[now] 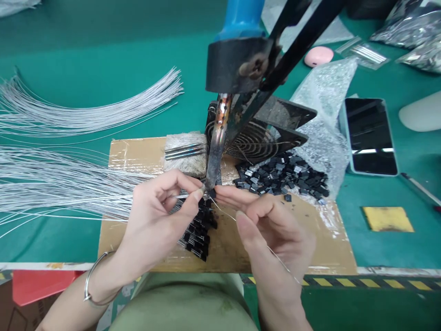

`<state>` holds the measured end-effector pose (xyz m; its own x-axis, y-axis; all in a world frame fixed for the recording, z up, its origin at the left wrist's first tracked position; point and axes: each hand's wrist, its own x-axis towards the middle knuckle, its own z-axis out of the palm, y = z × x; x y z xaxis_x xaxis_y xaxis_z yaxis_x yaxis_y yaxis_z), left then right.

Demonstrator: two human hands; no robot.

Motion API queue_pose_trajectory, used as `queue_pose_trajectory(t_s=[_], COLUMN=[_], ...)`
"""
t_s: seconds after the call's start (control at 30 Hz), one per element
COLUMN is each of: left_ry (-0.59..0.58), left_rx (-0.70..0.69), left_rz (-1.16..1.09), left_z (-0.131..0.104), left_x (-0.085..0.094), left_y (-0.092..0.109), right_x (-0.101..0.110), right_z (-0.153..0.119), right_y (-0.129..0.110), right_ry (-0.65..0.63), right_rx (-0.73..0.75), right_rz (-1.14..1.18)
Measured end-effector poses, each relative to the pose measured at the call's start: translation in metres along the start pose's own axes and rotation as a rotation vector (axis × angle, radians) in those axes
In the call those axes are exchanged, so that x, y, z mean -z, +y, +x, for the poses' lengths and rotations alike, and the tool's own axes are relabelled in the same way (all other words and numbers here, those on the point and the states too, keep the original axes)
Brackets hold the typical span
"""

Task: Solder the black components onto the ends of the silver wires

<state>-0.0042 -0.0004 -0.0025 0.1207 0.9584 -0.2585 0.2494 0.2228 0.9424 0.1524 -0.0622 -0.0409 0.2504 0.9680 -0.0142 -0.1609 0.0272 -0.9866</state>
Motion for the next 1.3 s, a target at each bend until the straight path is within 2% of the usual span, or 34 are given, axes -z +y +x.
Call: queue_pose_trajectory(t_s=[1.3], left_ry=[-0.005], left_rx=[-0.048], left_rz=[-0.017], left_z=[0.0007], left_x=[-0.0025], left_y=[-0.0025], right_x=[-0.0028], right_z=[0.0007], right_y=[0.0013], right_ry=[-0.008], right_rx=[0.033], right_rz=[-0.021])
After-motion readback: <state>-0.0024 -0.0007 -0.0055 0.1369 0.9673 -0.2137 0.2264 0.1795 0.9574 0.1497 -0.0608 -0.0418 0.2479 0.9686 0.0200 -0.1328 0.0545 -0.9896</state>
